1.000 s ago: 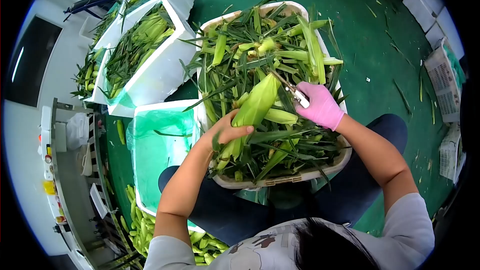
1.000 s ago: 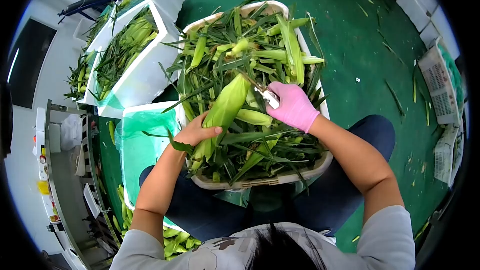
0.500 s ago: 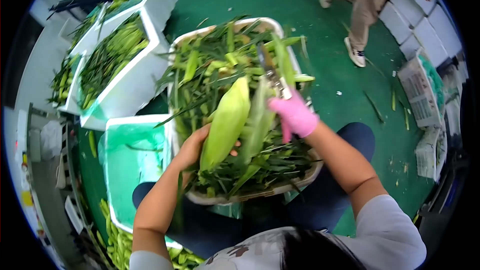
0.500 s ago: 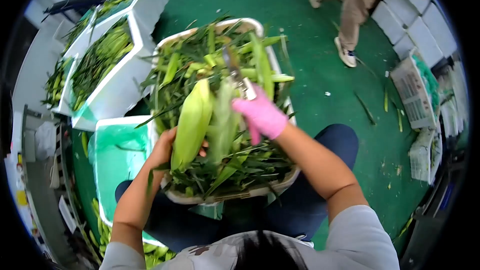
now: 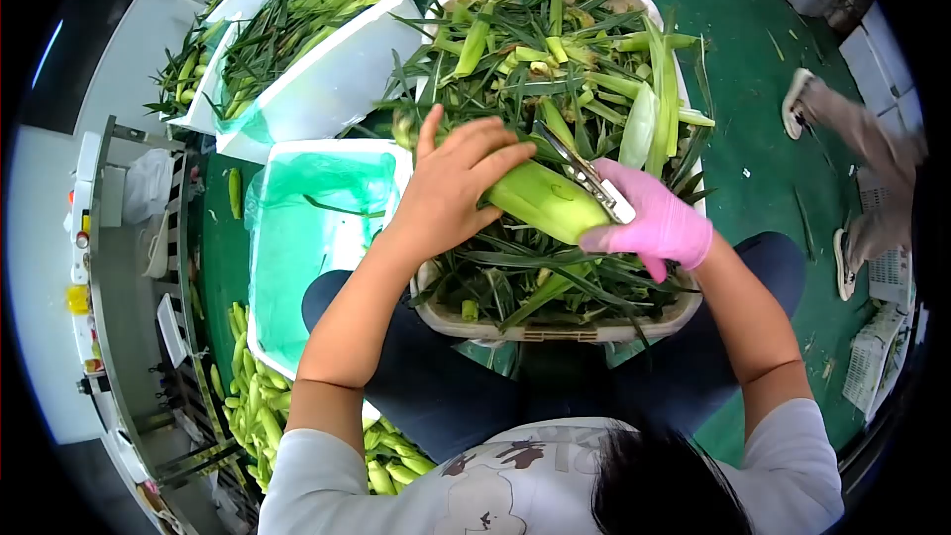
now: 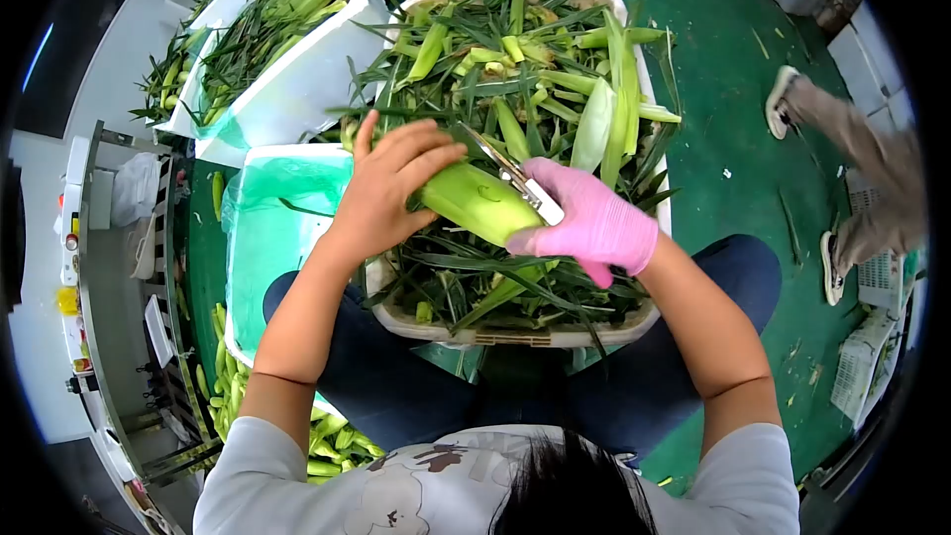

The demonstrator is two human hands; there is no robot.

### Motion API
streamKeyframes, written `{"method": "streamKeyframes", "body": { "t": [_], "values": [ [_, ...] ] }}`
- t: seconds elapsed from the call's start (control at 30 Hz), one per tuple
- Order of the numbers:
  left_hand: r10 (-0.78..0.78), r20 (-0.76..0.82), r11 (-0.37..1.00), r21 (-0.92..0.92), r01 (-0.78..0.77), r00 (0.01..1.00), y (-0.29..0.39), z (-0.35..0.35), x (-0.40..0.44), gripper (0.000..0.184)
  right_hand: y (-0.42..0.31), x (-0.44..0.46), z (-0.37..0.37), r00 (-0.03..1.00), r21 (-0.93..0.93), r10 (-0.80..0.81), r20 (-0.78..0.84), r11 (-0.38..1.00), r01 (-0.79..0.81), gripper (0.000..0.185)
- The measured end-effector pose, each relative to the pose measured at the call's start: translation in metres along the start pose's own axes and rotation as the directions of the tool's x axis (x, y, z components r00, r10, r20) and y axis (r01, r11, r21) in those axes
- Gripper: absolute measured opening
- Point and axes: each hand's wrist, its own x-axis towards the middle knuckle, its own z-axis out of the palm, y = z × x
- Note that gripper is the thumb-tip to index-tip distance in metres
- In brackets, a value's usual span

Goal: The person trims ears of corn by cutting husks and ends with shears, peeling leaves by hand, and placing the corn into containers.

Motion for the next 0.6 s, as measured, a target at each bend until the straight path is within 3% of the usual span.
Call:
{"method": "streamKeyframes", "body": {
  "t": [0.07,0.1,0.17,0.2,0.23,0.3,0.33,0.4,0.43,0.5,0.53,0.6],
  "values": [
    [-0.049,-0.184,0.988,0.136,0.075,0.982,0.008,-0.004,-0.002,0.059,0.032,0.017,0.01,0.985,0.12,-0.143,-0.1,0.981,0.155,0.062],
    [-0.125,-0.234,0.992,0.0,0.129,0.964,0.013,-0.003,-0.007,0.052,0.036,0.021,0.008,0.999,0.281,-0.028,-0.042,0.959,0.039,0.065],
    [-0.284,-0.309,0.94,-0.275,0.2,0.908,0.024,0.007,-0.02,0.038,0.019,0.014,0.012,0.992,0.362,-0.058,-0.112,0.927,0.095,0.069],
    [-0.519,-0.174,0.623,-0.747,0.231,0.836,0.029,0.017,-0.025,0.021,0.014,0.012,0.014,0.989,0.384,-0.067,-0.134,0.916,0.114,0.07],
    [-0.624,0.02,0.341,-0.893,0.295,0.781,0.029,0.025,-0.031,0.023,0.017,0.014,0.017,0.99,0.379,-0.062,-0.128,0.919,0.107,0.071],
    [-0.622,0.428,-0.172,-0.892,0.419,0.656,0.021,0.039,-0.033,0.037,0.034,0.025,0.026,0.983,0.456,-0.13,-0.131,0.873,0.176,0.067],
    [-0.549,0.512,-0.358,-0.858,0.368,0.661,0.018,0.044,-0.034,0.057,0.037,0.027,0.029,0.985,0.48,-0.131,-0.108,0.861,0.167,0.066],
    [-0.63,0.47,-0.385,-0.881,0.276,0.619,0.023,0.044,-0.027,0.059,0.045,0.034,0.037,0.992,0.487,-0.118,-0.049,0.864,0.127,0.064],
    [-0.668,0.446,-0.393,-0.891,0.227,0.596,0.024,0.042,-0.024,0.06,0.035,0.031,0.042,0.996,0.401,-0.079,-0.032,0.912,0.085,0.064],
    [-0.733,0.38,-0.293,-0.925,0.242,0.564,0.023,0.043,-0.023,0.065,0.038,0.034,0.048,0.968,-0.035,-0.204,-0.148,0.979,0.201,0.066],
    [-0.75,0.342,-0.225,-0.937,0.267,0.566,0.02,0.048,-0.025,0.066,0.029,0.033,0.05,0.971,-0.171,-0.179,-0.156,0.974,0.152,0.065],
    [-0.747,0.313,-0.162,-0.941,0.296,0.586,0.017,0.052,-0.027,0.068,0.041,0.038,0.047,0.967,-0.069,-0.218,-0.13,0.975,0.211,0.063]
  ]
}}
